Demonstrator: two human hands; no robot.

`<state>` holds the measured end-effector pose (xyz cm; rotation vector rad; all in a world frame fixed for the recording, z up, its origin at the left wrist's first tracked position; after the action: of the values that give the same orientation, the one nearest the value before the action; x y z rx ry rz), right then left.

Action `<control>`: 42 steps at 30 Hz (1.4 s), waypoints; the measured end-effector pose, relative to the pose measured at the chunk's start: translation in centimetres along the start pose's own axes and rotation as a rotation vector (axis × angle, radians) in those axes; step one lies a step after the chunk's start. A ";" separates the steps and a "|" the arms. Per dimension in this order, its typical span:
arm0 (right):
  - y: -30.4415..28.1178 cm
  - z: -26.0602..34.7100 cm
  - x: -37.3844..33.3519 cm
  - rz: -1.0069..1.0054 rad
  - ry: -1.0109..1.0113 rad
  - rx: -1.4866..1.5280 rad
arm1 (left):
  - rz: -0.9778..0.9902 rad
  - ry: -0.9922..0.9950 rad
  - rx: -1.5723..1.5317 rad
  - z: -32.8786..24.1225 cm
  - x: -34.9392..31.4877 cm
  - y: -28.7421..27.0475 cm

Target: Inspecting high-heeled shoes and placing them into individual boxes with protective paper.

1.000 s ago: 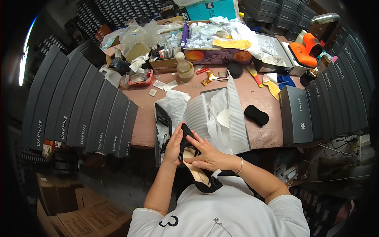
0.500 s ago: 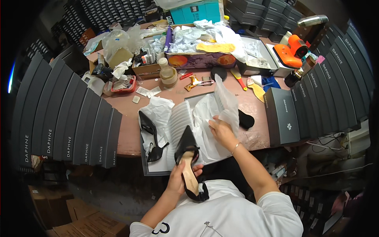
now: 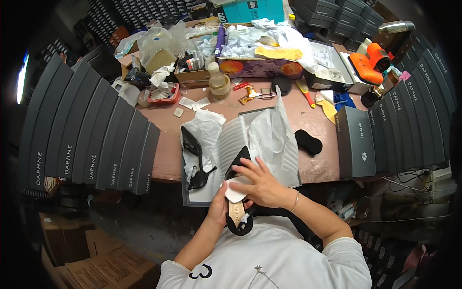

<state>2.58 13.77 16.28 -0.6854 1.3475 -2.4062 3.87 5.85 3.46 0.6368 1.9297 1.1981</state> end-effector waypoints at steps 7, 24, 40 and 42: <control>1.7 1.9 0.6 0.069 -0.248 -0.083 | 0.066 -0.071 -0.112 -0.5 -1.3 1.4; 1.9 0.6 0.9 0.164 -0.008 0.284 | -0.165 0.286 0.362 -3.5 -0.8 -0.2; 2.5 0.7 0.8 -0.125 -0.011 -0.001 | 0.070 0.206 0.131 -2.9 -1.3 3.0; 3.9 -0.4 1.3 -0.085 0.090 0.037 | -0.080 0.242 0.294 -1.8 -1.7 1.4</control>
<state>1.36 11.43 13.13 -0.6435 1.3292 -2.5508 3.39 4.26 5.78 0.5779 2.3404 0.9861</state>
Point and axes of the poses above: each hand's wrist, its own x-axis towards the middle knuckle, its own y-axis out of the palm, z = x × y, the point moved 10 cm from there along x, towards the middle knuckle, and after that the axes turned 6 degrees about z, right-handed, at the moved point
